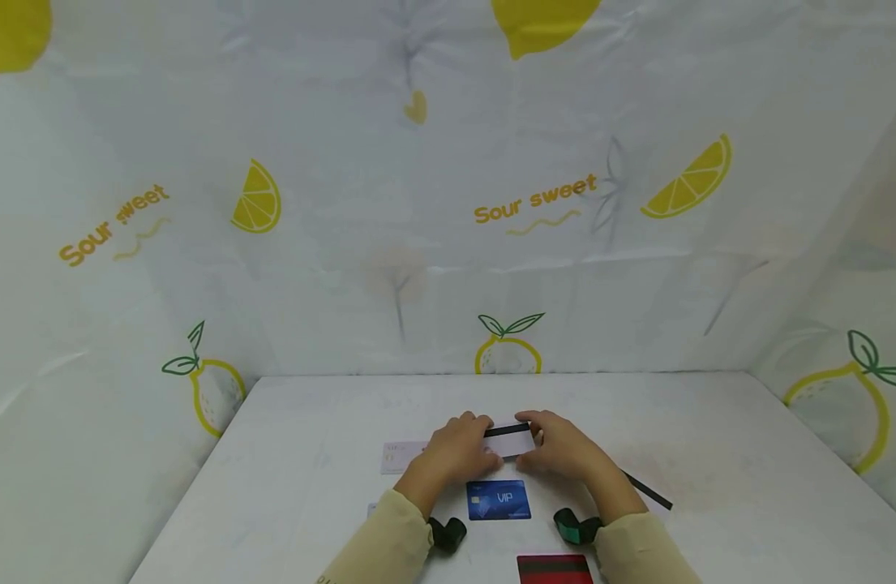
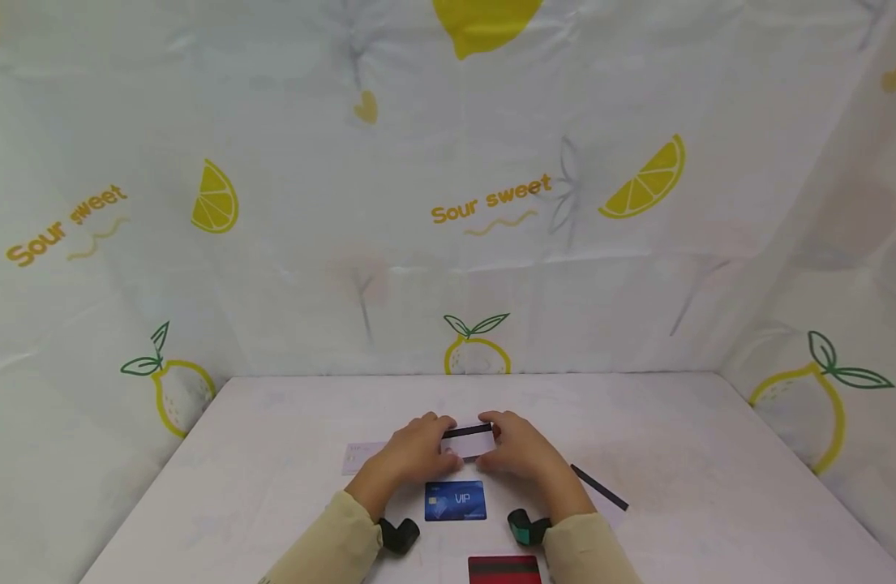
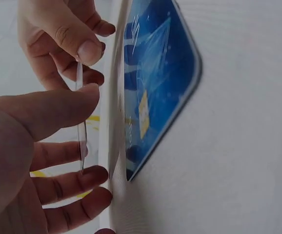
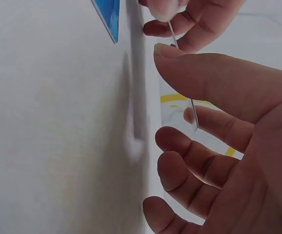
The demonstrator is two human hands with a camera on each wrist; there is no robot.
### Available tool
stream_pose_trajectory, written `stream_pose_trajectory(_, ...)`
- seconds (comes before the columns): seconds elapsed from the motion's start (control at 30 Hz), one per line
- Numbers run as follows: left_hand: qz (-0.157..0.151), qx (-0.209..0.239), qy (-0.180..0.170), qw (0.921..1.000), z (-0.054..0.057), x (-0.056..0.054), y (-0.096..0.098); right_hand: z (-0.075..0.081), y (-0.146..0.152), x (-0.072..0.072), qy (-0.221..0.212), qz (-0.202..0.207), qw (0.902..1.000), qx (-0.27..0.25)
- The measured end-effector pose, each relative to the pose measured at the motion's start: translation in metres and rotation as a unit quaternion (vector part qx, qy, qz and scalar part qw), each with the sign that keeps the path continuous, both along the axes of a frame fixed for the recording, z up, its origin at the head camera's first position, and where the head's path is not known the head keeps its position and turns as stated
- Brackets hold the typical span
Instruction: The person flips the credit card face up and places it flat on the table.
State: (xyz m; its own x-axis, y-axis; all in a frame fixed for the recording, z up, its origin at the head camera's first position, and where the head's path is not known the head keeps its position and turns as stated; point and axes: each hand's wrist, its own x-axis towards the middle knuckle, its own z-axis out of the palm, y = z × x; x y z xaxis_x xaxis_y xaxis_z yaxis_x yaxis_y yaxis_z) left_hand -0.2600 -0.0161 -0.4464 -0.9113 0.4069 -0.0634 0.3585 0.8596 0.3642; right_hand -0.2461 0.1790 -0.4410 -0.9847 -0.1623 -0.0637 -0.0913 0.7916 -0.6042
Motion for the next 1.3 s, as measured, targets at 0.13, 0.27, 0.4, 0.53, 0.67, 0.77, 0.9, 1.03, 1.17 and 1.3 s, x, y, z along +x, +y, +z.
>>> stream_pose_trajectory(0.13, -0.016, 0.002, 0.015, 0.9998, 0.001, 0.000, 0.000, 0.001, -0.001, 0.001, 0.013, 0.010, 0.9999, 0.002)
stream_pose_trajectory(0.27, -0.014, 0.024, 0.009, 0.9996, 0.004, -0.001, -0.002, 0.005, 0.001, 0.001, 0.013, 0.005, 0.9999, 0.000)
stream_pose_trajectory(0.4, -0.005, 0.041, -0.002, 0.9991, 0.008, -0.001, -0.004, 0.008, 0.004, 0.000, 0.011, 0.002, 0.9999, -0.005)
stream_pose_trajectory(0.53, -0.005, 0.047, -0.001, 0.9989, 0.011, -0.002, -0.005, 0.008, 0.004, -0.001, 0.027, 0.011, 0.9995, 0.010)
stream_pose_trajectory(0.67, -0.020, 0.041, 0.013, 0.9989, 0.011, -0.003, -0.004, 0.009, -0.005, 0.001, 0.058, 0.030, 0.9969, 0.045)
stream_pose_trajectory(0.77, -0.033, 0.035, 0.030, 0.9984, 0.009, -0.003, -0.004, 0.011, -0.014, 0.004, 0.077, 0.037, 0.9938, 0.071)
stream_pose_trajectory(0.9, -0.044, 0.032, 0.049, 0.9973, 0.008, -0.003, -0.003, 0.014, -0.022, 0.009, 0.097, 0.040, 0.9902, 0.092)
stream_pose_trajectory(1.03, -0.051, 0.035, 0.063, 0.9961, 0.008, -0.002, -0.002, 0.015, -0.024, 0.013, 0.109, 0.047, 0.9880, 0.099)
stream_pose_trajectory(1.17, -0.053, 0.040, 0.067, 0.9955, 0.009, -0.001, -0.002, 0.014, -0.025, 0.013, 0.120, 0.050, 0.9856, 0.108)
stream_pose_trajectory(1.3, -0.056, 0.035, 0.072, 0.9952, 0.009, -0.002, -0.002, 0.014, -0.027, 0.013, 0.114, 0.051, 0.9870, 0.101)
